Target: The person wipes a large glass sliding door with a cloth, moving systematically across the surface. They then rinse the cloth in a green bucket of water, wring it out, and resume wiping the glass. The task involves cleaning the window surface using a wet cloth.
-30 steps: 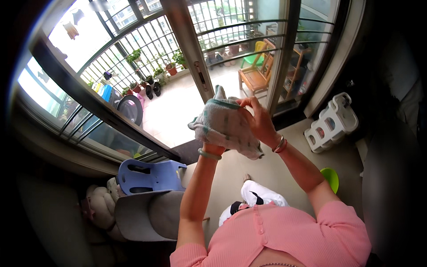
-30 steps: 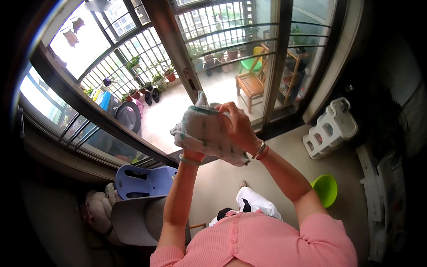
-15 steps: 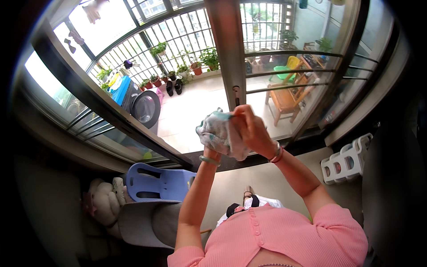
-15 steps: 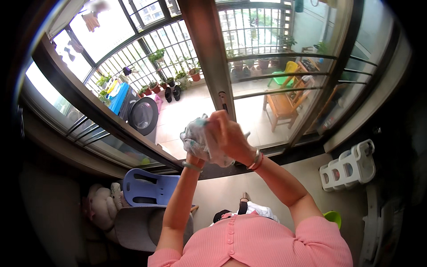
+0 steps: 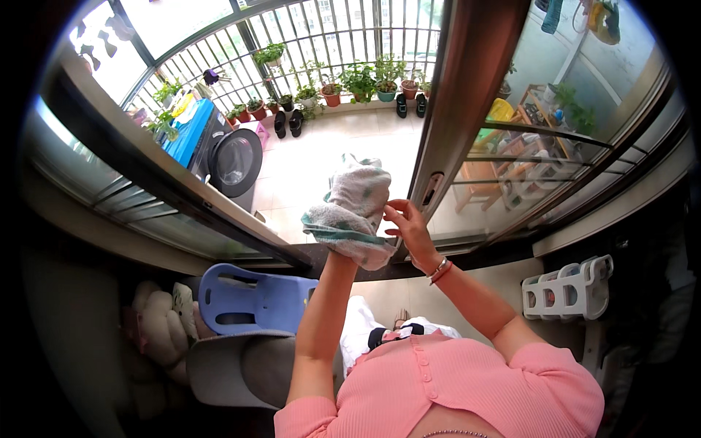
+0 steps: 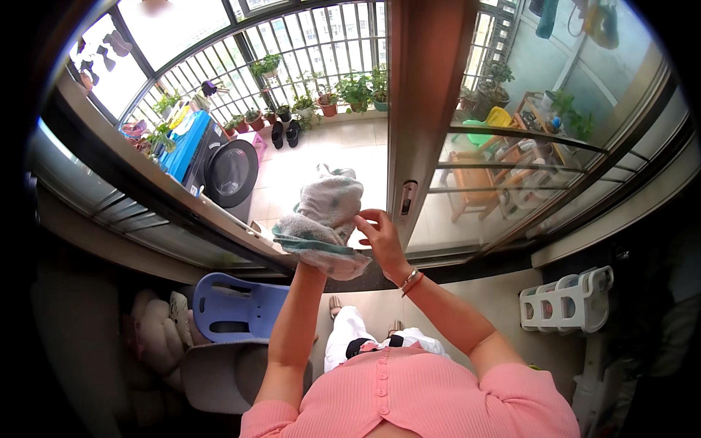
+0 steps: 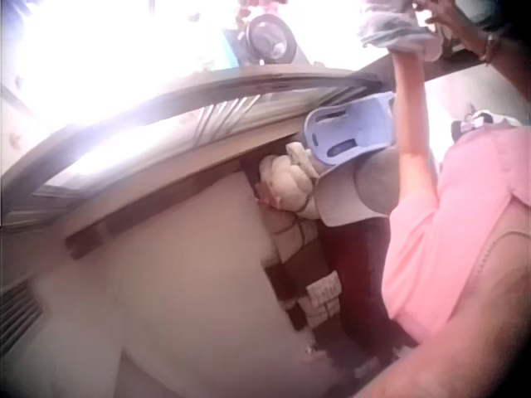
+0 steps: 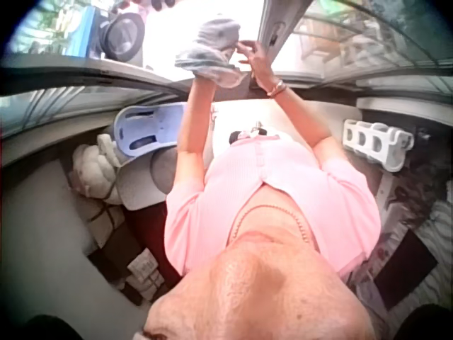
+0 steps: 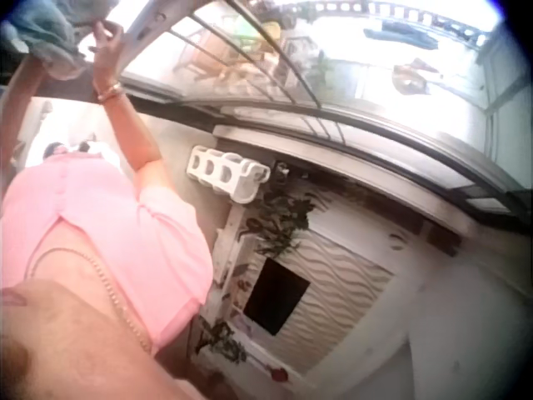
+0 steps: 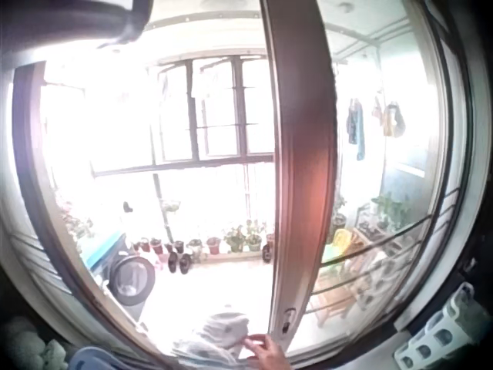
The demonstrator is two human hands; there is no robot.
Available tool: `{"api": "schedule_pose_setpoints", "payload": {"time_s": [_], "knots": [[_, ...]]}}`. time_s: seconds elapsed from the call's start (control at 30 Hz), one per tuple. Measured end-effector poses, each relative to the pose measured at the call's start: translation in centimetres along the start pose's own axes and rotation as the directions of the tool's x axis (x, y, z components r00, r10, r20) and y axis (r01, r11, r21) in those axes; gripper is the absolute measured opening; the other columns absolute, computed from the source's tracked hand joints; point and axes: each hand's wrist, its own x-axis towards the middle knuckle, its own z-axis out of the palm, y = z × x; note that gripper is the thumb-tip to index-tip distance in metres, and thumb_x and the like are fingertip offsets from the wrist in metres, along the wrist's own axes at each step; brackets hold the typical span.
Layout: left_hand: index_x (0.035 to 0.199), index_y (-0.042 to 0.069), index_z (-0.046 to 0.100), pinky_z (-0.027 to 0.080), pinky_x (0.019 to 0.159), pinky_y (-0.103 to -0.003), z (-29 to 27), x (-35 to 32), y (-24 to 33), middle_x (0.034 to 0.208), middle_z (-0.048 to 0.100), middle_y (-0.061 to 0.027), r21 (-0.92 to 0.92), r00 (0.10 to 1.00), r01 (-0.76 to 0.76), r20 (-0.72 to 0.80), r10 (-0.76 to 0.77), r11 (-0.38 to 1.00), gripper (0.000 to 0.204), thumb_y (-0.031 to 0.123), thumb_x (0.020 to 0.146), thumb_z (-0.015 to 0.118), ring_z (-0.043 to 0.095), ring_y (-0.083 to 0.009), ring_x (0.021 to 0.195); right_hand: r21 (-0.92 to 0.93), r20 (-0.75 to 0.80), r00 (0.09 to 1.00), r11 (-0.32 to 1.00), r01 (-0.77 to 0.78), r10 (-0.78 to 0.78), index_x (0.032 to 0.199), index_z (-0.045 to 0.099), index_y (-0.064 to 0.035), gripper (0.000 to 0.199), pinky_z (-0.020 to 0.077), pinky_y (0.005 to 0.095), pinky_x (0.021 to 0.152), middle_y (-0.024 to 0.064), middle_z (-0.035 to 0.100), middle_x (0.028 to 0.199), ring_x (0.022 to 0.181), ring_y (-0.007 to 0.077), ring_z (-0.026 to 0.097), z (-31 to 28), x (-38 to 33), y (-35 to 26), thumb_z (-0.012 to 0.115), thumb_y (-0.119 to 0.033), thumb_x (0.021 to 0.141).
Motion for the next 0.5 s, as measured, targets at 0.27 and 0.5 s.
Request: {"api": "schedule_pose_setpoints", "payload": {"time_s": [0.27, 0.5], "knots": [[0.130, 0.006, 0.050, 0.051, 0.093, -0.031, -7.6, 8.9, 3.3, 0.117, 0.058, -0.0096, 0.643, 0.980, -0.196, 0.147, 0.131, 0.741, 0.061, 0.022, 0.079, 0.080, 0.057, -0.0238, 0.102, 0.122, 0.121, 0.993, 0.992, -0.025, 0.010, 0.159, 0.020, -0.0122, 0.094, 0.0270, 0.0445, 0.114, 0.0093, 0.037, 0.156, 0.144, 0.0212, 0.032, 2.0, 9.6, 3.2, 0.063, -0.062, 0.092], [0.117, 0.007, 0.057, 0.048, 0.087, -0.027, -9.6, 17.6, 9.2, 0.107, 0.059, -0.0055, 0.700, 0.941, -0.189, 0.331, -0.077, 0.688, 0.064, 0.019, 0.061, 0.085, 0.055, -0.0229, 0.096, 0.024, -0.298, 0.940, 0.983, 0.181, -0.166, 0.120, 0.064, -0.0009, 0.040, 0.0448, 0.0275, 0.095, 0.0033, 0.065, 0.113, 0.107, 0.0097, 0.056, 6.1, 16.0, 1.4, 0.068, -0.034, 0.098]]}}
